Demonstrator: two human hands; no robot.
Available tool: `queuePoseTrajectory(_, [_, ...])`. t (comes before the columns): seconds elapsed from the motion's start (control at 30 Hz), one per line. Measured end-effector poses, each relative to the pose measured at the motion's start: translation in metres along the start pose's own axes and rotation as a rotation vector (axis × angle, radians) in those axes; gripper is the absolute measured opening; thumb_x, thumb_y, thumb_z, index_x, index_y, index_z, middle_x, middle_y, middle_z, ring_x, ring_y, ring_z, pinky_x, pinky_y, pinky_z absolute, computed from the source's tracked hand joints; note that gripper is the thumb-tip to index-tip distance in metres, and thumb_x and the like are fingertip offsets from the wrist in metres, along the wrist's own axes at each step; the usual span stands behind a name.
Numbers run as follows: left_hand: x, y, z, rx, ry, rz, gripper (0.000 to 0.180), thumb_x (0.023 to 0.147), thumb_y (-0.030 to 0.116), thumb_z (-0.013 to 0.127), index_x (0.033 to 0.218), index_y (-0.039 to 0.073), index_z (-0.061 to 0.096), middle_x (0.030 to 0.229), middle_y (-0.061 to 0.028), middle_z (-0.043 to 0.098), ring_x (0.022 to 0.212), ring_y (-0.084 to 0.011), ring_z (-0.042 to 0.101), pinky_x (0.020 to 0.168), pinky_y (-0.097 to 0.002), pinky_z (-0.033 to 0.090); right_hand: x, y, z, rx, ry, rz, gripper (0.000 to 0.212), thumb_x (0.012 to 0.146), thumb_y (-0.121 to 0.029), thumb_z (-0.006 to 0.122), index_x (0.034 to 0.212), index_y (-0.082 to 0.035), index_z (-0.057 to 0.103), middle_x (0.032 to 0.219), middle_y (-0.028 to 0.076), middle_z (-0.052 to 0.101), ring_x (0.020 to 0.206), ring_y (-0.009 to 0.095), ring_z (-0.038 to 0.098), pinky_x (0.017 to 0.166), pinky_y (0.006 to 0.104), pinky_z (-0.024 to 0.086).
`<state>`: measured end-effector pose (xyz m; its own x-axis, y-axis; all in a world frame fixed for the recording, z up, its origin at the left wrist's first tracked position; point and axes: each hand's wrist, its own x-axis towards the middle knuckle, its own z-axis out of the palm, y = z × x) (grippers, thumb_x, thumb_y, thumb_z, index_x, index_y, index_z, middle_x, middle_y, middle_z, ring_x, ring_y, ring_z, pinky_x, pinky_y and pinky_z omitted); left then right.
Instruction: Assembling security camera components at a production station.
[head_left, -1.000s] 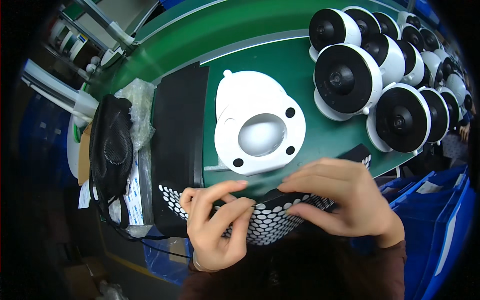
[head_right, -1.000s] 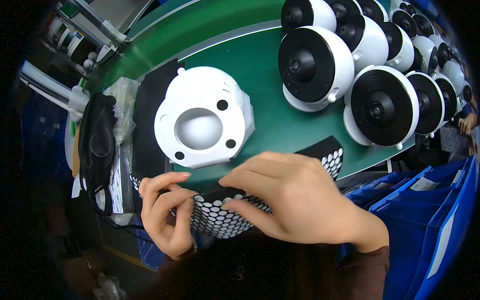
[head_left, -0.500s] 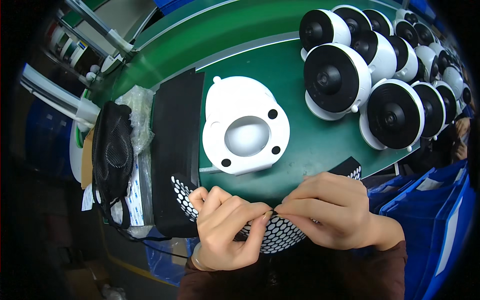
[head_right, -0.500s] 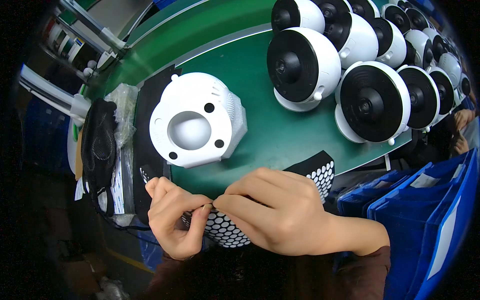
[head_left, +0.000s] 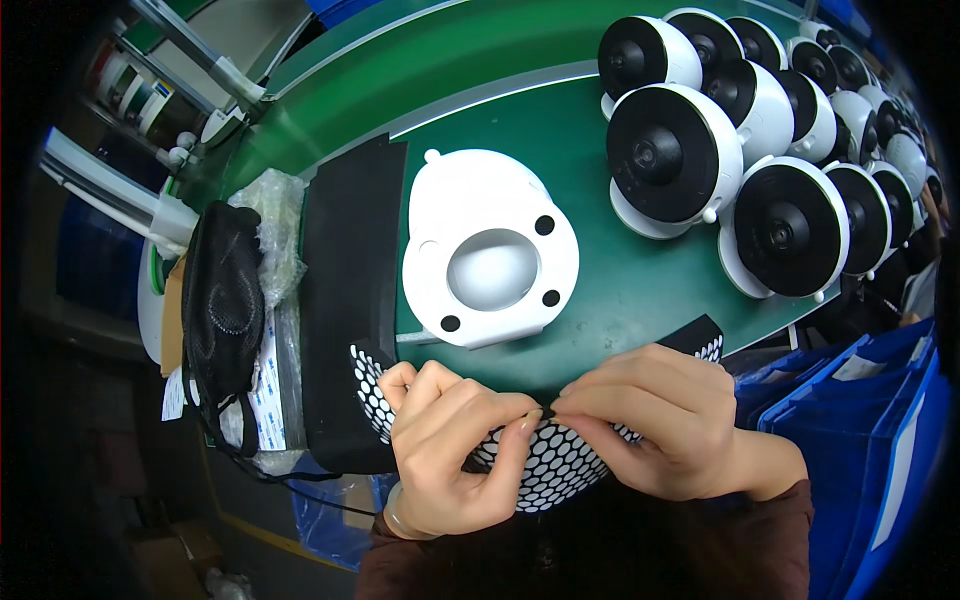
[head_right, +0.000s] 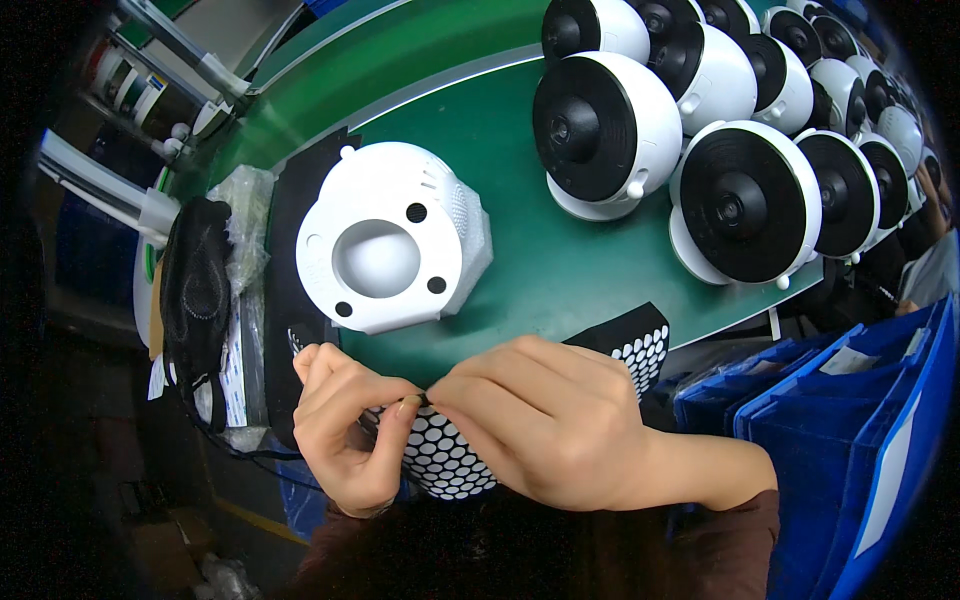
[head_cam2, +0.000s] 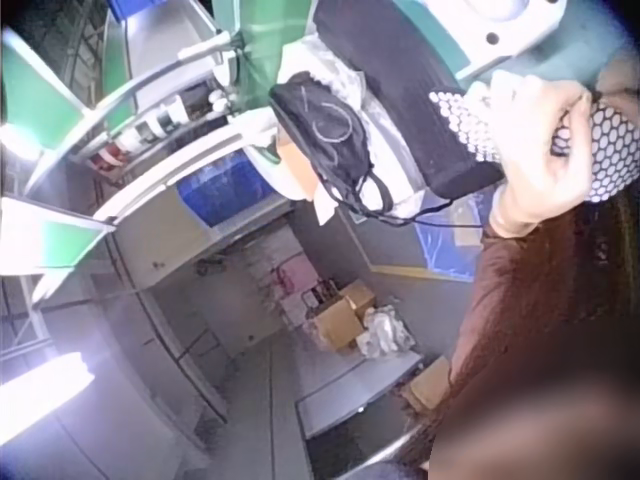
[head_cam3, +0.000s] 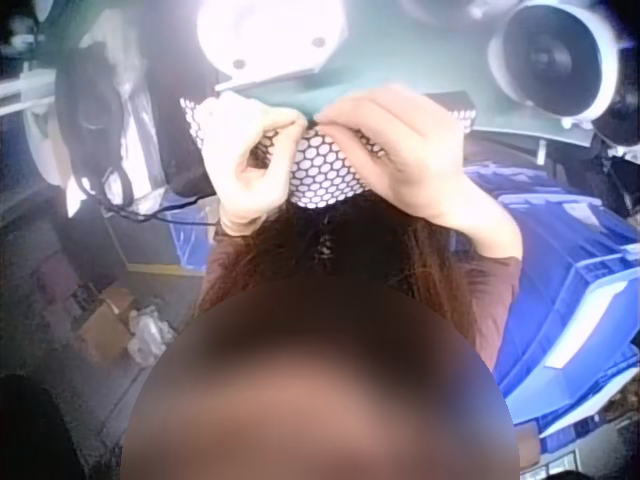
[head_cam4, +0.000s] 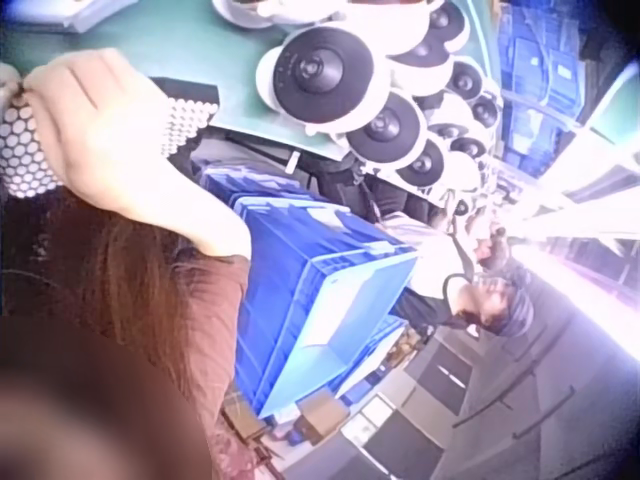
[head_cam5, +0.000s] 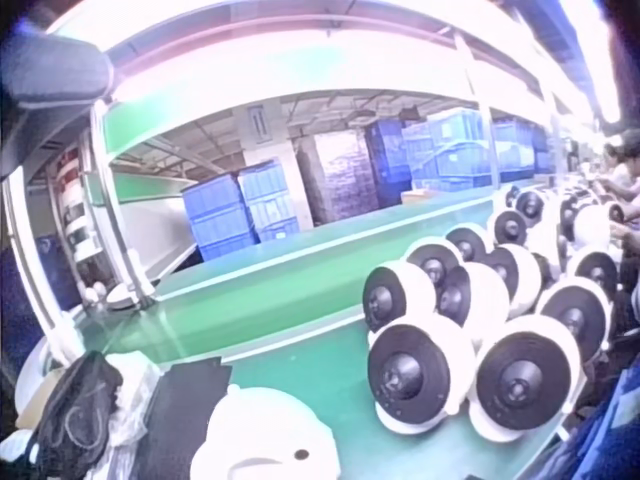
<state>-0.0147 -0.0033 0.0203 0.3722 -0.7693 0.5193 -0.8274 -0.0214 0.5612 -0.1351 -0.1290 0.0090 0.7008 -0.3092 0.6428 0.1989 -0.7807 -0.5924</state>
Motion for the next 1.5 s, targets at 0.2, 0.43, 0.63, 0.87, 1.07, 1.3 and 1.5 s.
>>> queuePoseTrajectory(0.2, [0.002,-0.002,0.001,-0.016,-0.011,-0.011,0.009,0.061,0.001,0.064,0.067,0.008,0.061,0.060,0.0029,0.054,0.057,-0.0150,0.042,0.065,-0.0305,0.024,0.003,-0.002,-0.003,-0.045,-0.044,0.004,0.021,0.060,0.000,0.073,0.079,-0.005,0.065,0.074,0.007,0.063,0.063,0.019,0.061,0.054,0.0251,0.049])
queuePoseTrajectory(0.43, [0.003,-0.003,0.000,-0.025,-0.012,-0.013,0.009,0.062,0.001,0.064,0.067,0.008,0.061,0.059,0.0026,0.053,0.056,-0.0153,0.042,0.065,-0.0315,0.024,0.008,-0.003,-0.006,-0.007,-0.096,0.061,0.018,0.063,0.000,0.071,0.078,-0.005,0.063,0.075,0.006,0.063,0.061,0.019,0.059,0.051,0.0256,0.046])
queuePoseTrajectory(0.63, [0.004,-0.002,-0.002,-0.016,-0.009,-0.067,0.007,0.060,0.001,0.061,0.066,0.004,0.060,0.059,-0.0010,0.052,0.060,-0.0163,0.041,0.068,-0.0302,0.025,0.017,-0.002,-0.004,-0.019,-0.137,0.063,0.017,0.064,-0.001,0.071,0.078,-0.006,0.063,0.074,0.005,0.062,0.062,0.019,0.059,0.052,0.0261,0.046])
queuePoseTrajectory(0.87, [0.002,-0.004,-0.008,-0.046,0.008,-0.083,0.007,0.062,0.000,0.061,0.068,0.003,0.060,0.069,-0.0040,0.053,0.063,-0.0161,0.041,0.069,-0.0303,0.028,0.031,-0.010,-0.009,-0.039,-0.194,0.031,0.017,0.063,0.001,0.070,0.076,-0.005,0.061,0.081,0.008,0.063,0.071,0.022,0.061,0.059,0.0276,0.048])
queuePoseTrajectory(1.07, [0.001,-0.021,0.004,0.006,0.212,-0.181,0.012,0.069,0.006,0.065,0.081,0.008,0.063,0.097,-0.0105,0.050,0.071,-0.0185,0.043,0.075,-0.0302,0.028,0.081,0.011,0.007,-0.024,0.078,-0.109,0.012,0.067,0.002,0.066,0.078,0.000,0.060,0.100,0.016,0.063,0.089,0.027,0.061,0.075,0.0315,0.048])
queuePoseTrajectory(1.3, [0.011,-0.021,0.006,-0.031,0.172,-0.138,0.004,0.071,0.001,0.059,0.073,0.004,0.057,0.070,-0.0043,0.052,0.070,-0.0188,0.046,0.072,-0.0298,0.028,0.089,0.010,0.019,0.071,0.009,0.122,0.007,0.071,0.000,0.065,0.076,0.001,0.061,0.089,0.012,0.062,0.076,0.018,0.061,0.068,0.0255,0.048])
queuePoseTrajectory(1.5, [0.010,-0.028,0.005,0.001,0.185,-0.080,0.009,0.069,0.004,0.063,0.077,0.009,0.061,0.075,0.0002,0.052,0.068,-0.0159,0.044,0.069,-0.0305,0.024,0.091,0.009,0.024,0.013,0.023,0.080,0.007,0.068,-0.001,0.067,0.074,-0.001,0.062,0.089,0.009,0.061,0.073,0.016,0.059,0.062,0.0236,0.044])
